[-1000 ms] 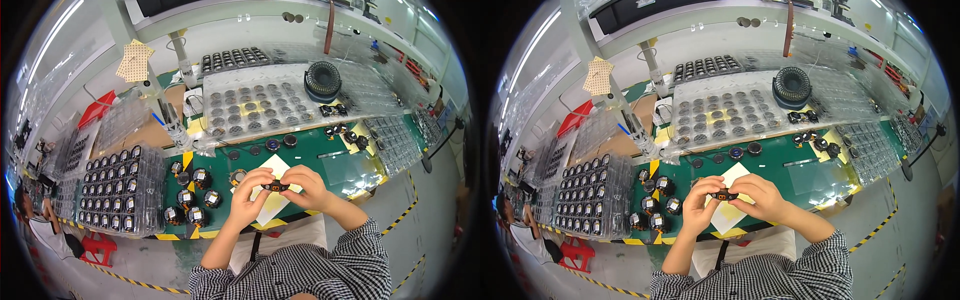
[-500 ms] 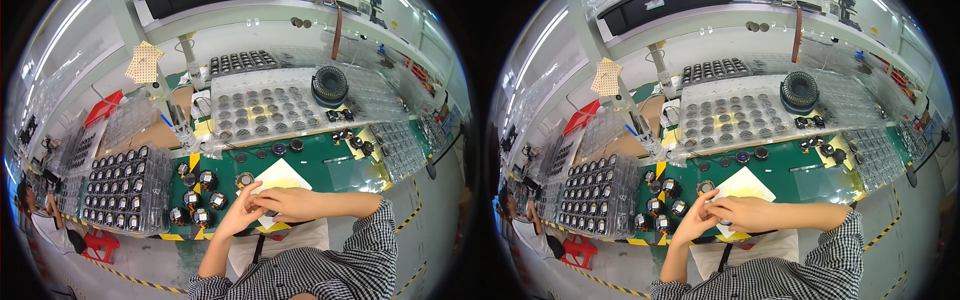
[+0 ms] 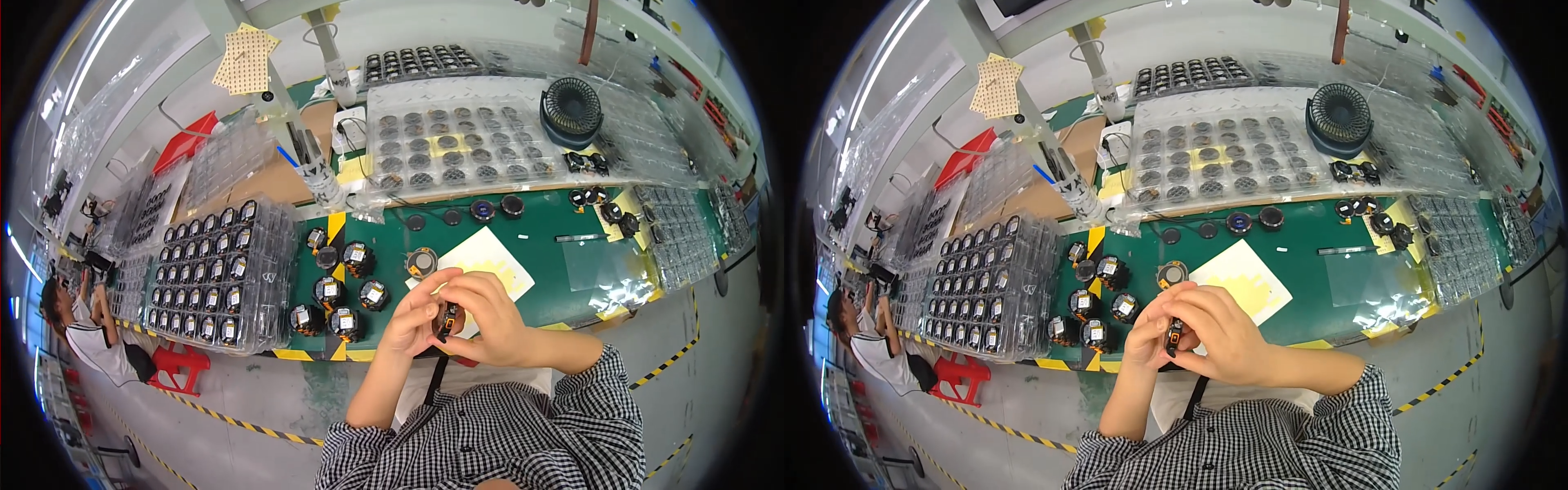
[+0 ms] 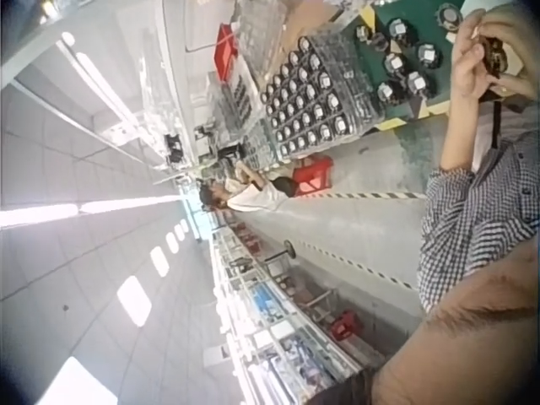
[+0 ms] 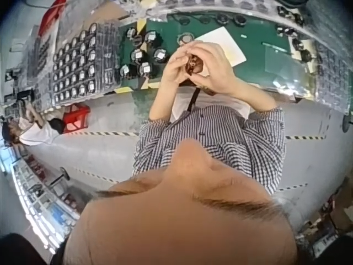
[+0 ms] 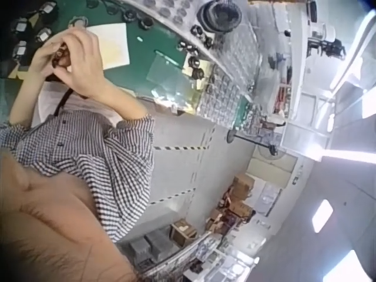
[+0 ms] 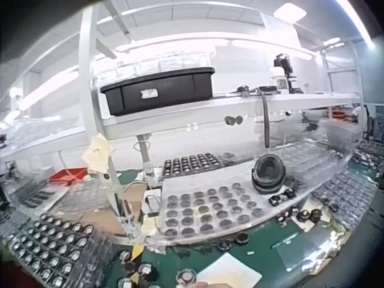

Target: The person assembles small electronic components and lenses into a plastic housing by hand at a factory workstation.

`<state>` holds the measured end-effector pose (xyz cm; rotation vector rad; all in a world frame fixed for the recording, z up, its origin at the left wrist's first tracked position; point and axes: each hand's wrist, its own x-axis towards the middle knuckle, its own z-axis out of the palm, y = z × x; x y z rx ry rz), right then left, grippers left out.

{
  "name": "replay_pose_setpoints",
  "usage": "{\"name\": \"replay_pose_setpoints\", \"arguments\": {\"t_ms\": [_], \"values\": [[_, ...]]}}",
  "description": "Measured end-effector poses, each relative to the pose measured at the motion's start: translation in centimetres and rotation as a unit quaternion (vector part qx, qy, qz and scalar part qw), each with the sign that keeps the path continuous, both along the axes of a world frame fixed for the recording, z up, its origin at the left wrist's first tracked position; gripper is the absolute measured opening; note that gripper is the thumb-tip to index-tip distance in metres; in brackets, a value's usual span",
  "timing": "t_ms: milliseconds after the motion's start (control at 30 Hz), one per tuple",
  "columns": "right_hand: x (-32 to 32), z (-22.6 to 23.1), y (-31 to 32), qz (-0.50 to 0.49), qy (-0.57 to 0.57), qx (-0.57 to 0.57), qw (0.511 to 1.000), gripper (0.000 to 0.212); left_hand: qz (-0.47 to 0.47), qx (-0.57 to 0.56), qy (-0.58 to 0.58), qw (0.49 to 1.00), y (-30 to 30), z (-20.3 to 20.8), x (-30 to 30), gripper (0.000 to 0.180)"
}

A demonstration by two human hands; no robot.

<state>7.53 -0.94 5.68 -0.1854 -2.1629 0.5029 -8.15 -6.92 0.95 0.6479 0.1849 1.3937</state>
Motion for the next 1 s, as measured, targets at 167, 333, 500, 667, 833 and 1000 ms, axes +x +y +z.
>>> {"name": "replay_pose_setpoints", "arguments": {"t_ms": [167, 333, 500, 667, 833, 1000], "values": [[0.2, -0.1, -0.2, -0.022, -0.003, 0.011, 1.000, 0.068, 0.025, -0.009, 0.025, 0.999, 0.4, -1.2, 0.4, 0.066], [0.5, -0.1, 0.0, -0.032, -0.001, 0.019, 0.999, 0.068, 0.024, -0.040, 0.000, 0.999, 0.5, -0.9, 1.0, 0.066], [0.5, -0.2, 0.3, -0.032, -0.005, 0.009, 0.999, 0.068, 0.018, -0.030, 0.015, 0.999, 0.7, -1.7, 0.8, 0.065], [0.5, -0.2, 0.6, -0.027, -0.008, 0.003, 1.000, 0.067, 0.002, -0.020, -0.008, 1.000, 0.9, -1.9, 0.7, 0.062], [0.5, 0.5, 0.9, -0.039, -0.062, 0.008, 0.997, 0.064, 0.091, -0.062, 0.041, 0.993, 0.6, -0.6, 1.3, 0.050], [1.0, 0.6, 1.5, -0.060, -0.184, 0.003, 0.981, 0.058, 0.255, -0.059, 0.254, 0.931, 0.2, -0.9, 1.6, 0.038]]}}
